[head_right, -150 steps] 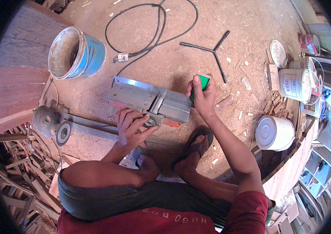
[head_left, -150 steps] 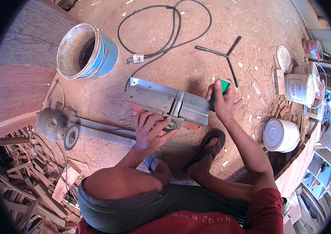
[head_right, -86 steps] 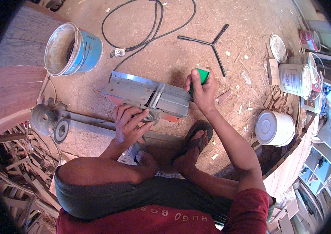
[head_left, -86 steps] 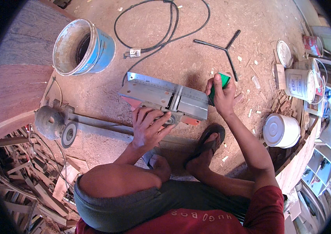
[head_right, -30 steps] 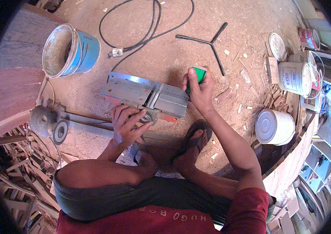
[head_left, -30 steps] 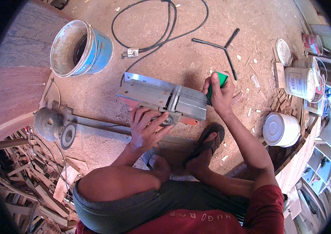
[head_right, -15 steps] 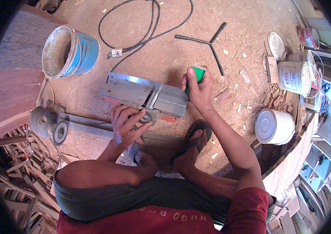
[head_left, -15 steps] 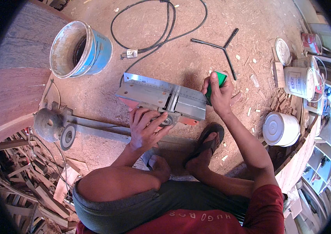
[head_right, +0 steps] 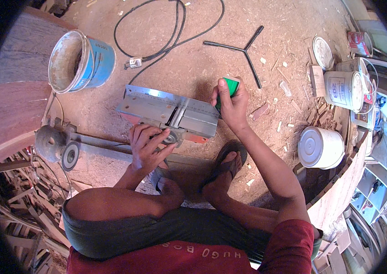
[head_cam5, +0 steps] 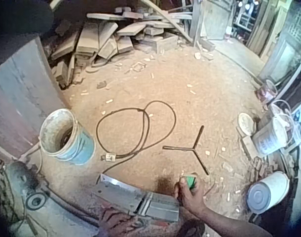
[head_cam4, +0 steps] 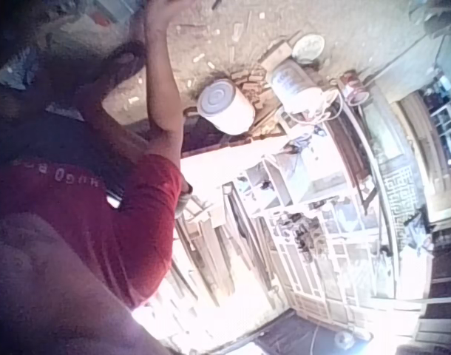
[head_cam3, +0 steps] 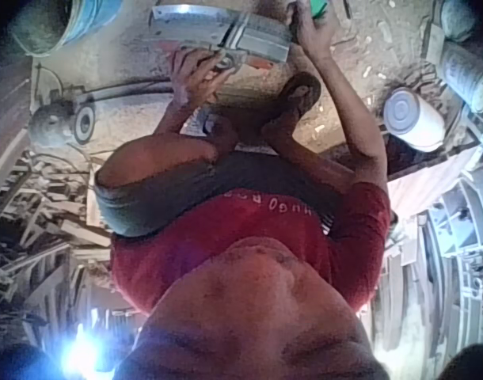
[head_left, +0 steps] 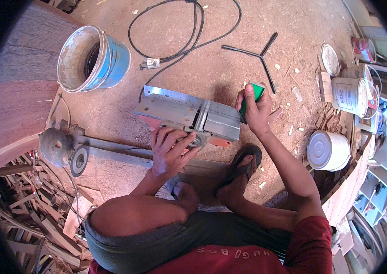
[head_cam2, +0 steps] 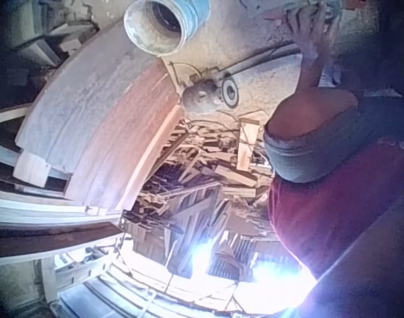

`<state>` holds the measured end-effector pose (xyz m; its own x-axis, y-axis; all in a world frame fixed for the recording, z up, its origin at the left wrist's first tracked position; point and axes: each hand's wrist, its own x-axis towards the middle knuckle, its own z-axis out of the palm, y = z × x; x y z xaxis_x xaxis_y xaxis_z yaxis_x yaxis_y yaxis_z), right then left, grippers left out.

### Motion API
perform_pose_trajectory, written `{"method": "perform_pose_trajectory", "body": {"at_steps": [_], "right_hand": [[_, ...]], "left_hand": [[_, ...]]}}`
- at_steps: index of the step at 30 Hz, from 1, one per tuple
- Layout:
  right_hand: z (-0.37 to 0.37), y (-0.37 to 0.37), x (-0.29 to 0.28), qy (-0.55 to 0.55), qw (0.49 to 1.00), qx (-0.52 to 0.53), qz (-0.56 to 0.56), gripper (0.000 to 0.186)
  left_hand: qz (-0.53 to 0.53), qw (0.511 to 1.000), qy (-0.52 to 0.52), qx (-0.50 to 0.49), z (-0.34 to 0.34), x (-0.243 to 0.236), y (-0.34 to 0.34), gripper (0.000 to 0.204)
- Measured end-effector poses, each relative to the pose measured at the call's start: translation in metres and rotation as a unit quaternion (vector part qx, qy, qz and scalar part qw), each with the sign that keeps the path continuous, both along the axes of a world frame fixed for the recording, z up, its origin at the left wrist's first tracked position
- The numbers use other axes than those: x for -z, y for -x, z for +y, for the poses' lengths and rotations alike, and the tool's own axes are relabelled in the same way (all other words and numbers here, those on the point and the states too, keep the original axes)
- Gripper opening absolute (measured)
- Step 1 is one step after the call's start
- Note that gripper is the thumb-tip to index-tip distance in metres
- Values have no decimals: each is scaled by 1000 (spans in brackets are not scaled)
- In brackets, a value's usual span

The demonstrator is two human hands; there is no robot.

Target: The person uses a ruler and a marker to mark a spot on a power planer, then uses a T-handle tool to adjust a component on the planer.

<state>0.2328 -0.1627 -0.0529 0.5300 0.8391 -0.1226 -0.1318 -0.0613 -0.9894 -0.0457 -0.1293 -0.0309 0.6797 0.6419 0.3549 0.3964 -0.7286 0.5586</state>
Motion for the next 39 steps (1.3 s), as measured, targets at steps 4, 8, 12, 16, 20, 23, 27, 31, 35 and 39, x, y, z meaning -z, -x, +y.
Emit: {"method": "perform_pose_trajectory", "body": {"at_steps": [4,8,12,16,20,23,27,31,35,39], "right_hand": [[0,1,0,-6,1000,1,2,22],[0,0,0,-1,1000,-2,-2,22],[0,0,0,-4,1000,-3,2,22],[0,1,-2,-8,1000,3,19,22],[0,-1,0,-2,1000,0,4,22],[-1,-2,1,0,1000,1,1,22],[0,-2,1,9,1000,2,-13,22],[-1,-1,1,9,1000,9,1,21],[-1,-1,0,9,1000,4,-10,22],[-1,-2,0,5,1000,-2,-5,21]], "left_hand": [[0,1000,2,-2,-1,0,0,55],[4,1000,9,-3,-1,0,0,56],[4,1000,9,-1,-1,-1,0,56],[5,1000,6,1,0,-1,0,56],[0,1000,5,3,0,0,0,55],[3,1000,6,5,0,-2,-1,55],[2,1000,3,3,0,1,1,55],[-5,1000,3,6,0,2,1,56],[1,1000,5,10,1,1,1,58],[7,1000,4,7,1,0,1,58]]}}
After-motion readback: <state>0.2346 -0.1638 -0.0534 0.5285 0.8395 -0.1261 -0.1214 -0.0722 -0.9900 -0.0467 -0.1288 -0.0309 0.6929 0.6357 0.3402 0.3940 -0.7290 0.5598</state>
